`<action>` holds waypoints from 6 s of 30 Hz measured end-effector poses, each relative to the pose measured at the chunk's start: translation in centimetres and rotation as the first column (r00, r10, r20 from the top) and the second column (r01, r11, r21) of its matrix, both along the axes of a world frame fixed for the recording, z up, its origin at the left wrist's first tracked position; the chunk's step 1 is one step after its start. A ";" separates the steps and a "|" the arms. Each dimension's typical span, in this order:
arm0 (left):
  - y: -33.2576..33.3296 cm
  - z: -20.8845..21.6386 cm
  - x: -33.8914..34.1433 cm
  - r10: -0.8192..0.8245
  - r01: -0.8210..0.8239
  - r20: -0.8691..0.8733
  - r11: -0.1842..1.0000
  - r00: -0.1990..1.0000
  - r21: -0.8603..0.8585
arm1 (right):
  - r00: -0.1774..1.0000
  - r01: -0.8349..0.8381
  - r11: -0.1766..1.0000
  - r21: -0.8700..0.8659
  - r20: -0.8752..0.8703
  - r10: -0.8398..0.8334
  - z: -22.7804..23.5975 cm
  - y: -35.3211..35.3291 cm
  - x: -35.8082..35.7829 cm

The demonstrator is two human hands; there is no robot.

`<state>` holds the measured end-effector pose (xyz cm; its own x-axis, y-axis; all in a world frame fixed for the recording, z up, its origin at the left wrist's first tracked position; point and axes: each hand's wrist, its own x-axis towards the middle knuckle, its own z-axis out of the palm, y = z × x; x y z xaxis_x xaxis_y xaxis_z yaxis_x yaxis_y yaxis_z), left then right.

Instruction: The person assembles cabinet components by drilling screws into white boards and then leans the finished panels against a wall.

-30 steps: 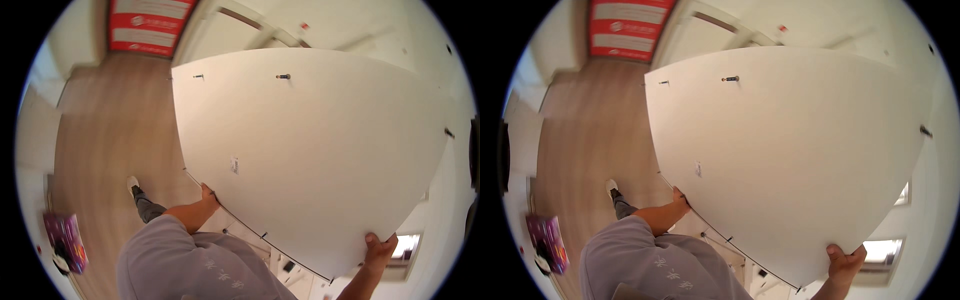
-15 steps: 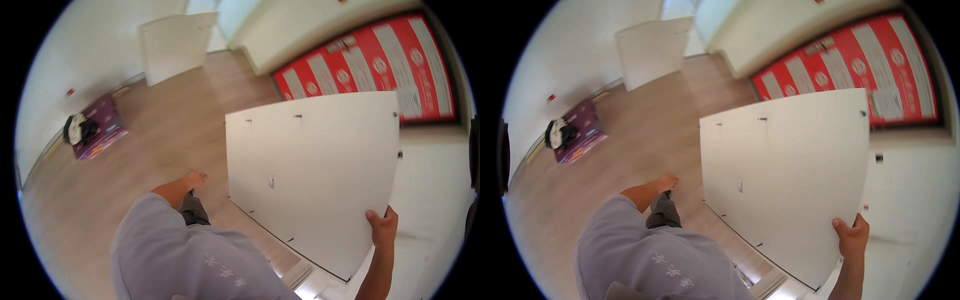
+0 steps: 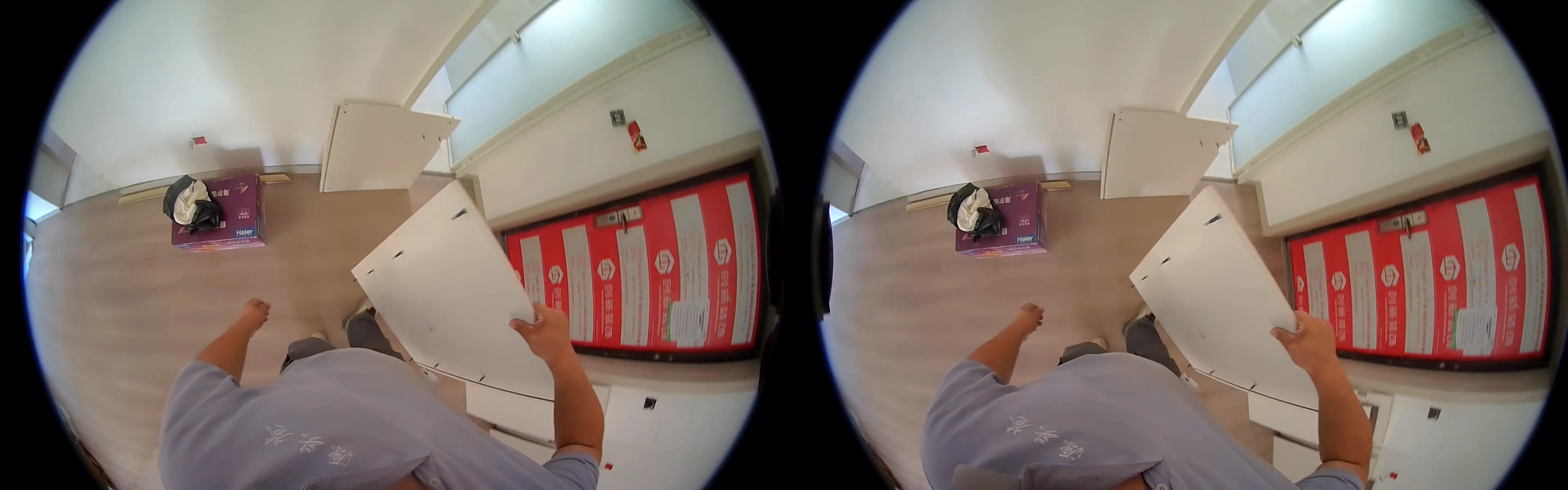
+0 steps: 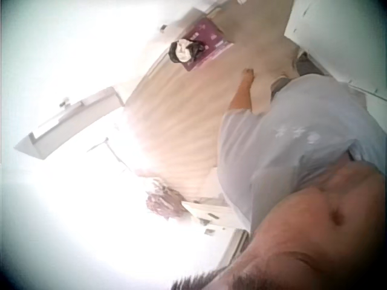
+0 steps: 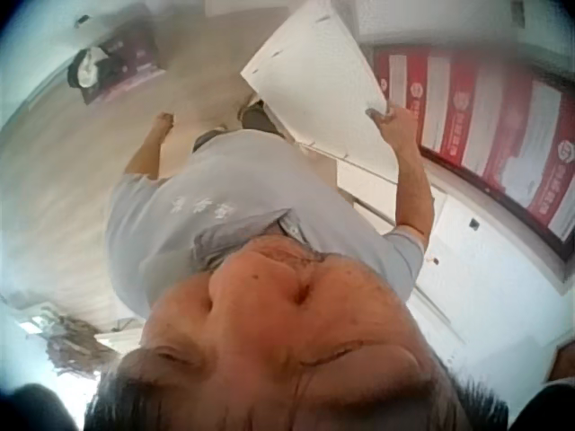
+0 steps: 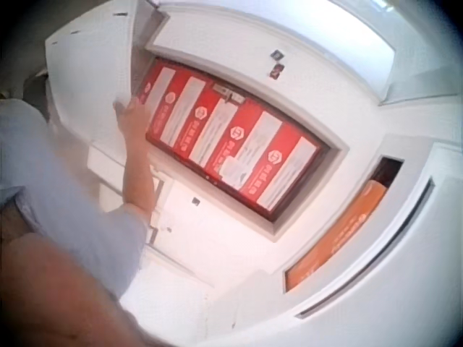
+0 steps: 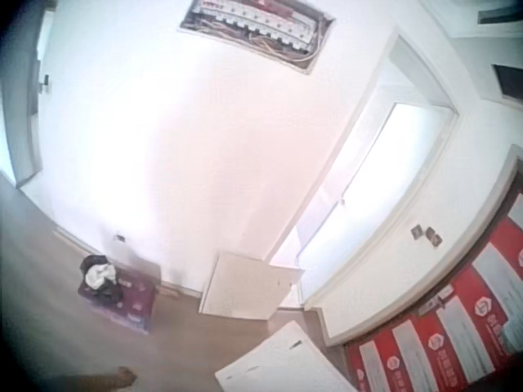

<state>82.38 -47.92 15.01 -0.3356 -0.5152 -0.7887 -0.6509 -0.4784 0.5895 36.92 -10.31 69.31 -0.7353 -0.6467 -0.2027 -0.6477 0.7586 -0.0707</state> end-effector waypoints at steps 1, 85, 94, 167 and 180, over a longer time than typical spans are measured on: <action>-1.9 -1.0 2.4 -0.587 0.623 0.213 0.712 0.781 -0.324 | 0.999 -0.053 0.999 -0.010 -0.011 0.053 -0.7 -1.4 -0.7; -25.1 6.9 -10.5 -0.728 0.805 0.368 0.438 0.578 -0.400 | 0.950 -0.310 0.812 -0.495 -0.191 0.247 -33.8 -52.5 -32.7; -29.7 3.6 -26.5 -0.777 0.709 -0.097 0.611 0.622 -0.351 | 0.672 -0.127 0.903 0.410 0.705 -0.226 -43.7 -11.8 -10.7; 102.9 3.5 7.7 0.204 -0.645 0.624 -0.409 -0.754 -0.646 | -0.837 -0.546 -0.799 -0.254 0.205 0.507 -58.6 31.2 116.0; 103.2 3.1 7.6 0.160 -0.638 0.655 -0.479 -0.739 -0.603 | -0.872 -0.449 -0.889 -0.087 0.259 0.415 -57.9 46.6 121.1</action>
<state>89.98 55.32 18.09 0.4056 0.8737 -0.2686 0.9140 -0.3840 0.1310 157.98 36.28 11.42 0.8924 0.3087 -0.3291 0.2106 -0.9300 -0.3013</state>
